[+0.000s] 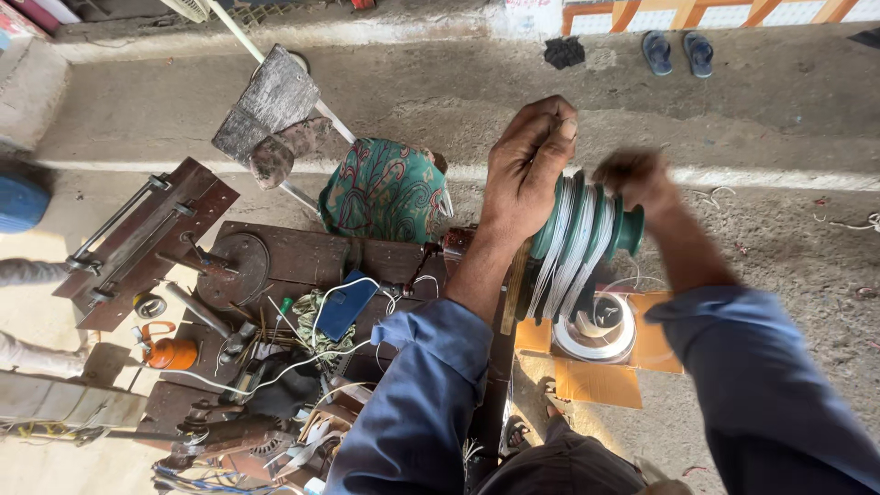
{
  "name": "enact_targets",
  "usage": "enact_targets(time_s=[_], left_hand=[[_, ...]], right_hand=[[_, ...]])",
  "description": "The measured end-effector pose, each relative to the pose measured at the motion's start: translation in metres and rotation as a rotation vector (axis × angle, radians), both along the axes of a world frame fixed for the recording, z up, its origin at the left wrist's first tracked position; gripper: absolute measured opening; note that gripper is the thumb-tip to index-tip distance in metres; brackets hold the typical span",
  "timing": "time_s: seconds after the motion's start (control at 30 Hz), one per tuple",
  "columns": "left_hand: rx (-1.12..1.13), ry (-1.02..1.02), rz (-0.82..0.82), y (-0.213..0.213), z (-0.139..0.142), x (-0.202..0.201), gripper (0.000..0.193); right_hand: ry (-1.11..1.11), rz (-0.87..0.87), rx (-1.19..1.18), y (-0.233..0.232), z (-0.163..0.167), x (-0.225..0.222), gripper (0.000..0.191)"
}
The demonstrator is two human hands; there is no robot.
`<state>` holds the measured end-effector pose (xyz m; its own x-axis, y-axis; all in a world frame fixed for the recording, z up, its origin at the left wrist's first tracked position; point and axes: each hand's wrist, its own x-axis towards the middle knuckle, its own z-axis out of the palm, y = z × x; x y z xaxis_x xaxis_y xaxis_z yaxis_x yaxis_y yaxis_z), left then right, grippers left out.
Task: The person holds a green grooved pulley wheel mounted on a wooden board and winds white wire around its grooves by hand, repeatedly looping and guiding the wire from a coil in a cardboard box. At the end they handle the wire coil in the box on the ground.
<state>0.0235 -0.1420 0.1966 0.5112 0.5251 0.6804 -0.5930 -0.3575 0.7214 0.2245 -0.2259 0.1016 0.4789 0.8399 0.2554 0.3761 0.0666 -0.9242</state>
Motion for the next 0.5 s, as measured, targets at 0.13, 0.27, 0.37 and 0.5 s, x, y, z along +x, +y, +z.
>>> enact_targets(time_s=[0.13,0.27,0.37,0.5], left_hand=[[0.017,-0.017,-0.027,0.005,-0.004,0.007,0.040],[0.020,0.022,-0.004,0.007,-0.011,0.005,0.038],[0.027,0.004,0.021,0.011,-0.010,0.007,0.040],[0.011,0.015,0.015,0.013,-0.004,0.007,0.038]], right_hand=[[-0.060,-0.025,-0.348,-0.044,-0.126,-0.105,0.039],[-0.090,0.043,-0.692,-0.099,-0.132,-0.196,0.017],[-0.600,0.141,-0.205,-0.121,-0.044,-0.216,0.015],[-1.383,0.050,0.022,-0.112,0.081,-0.167,0.014]])
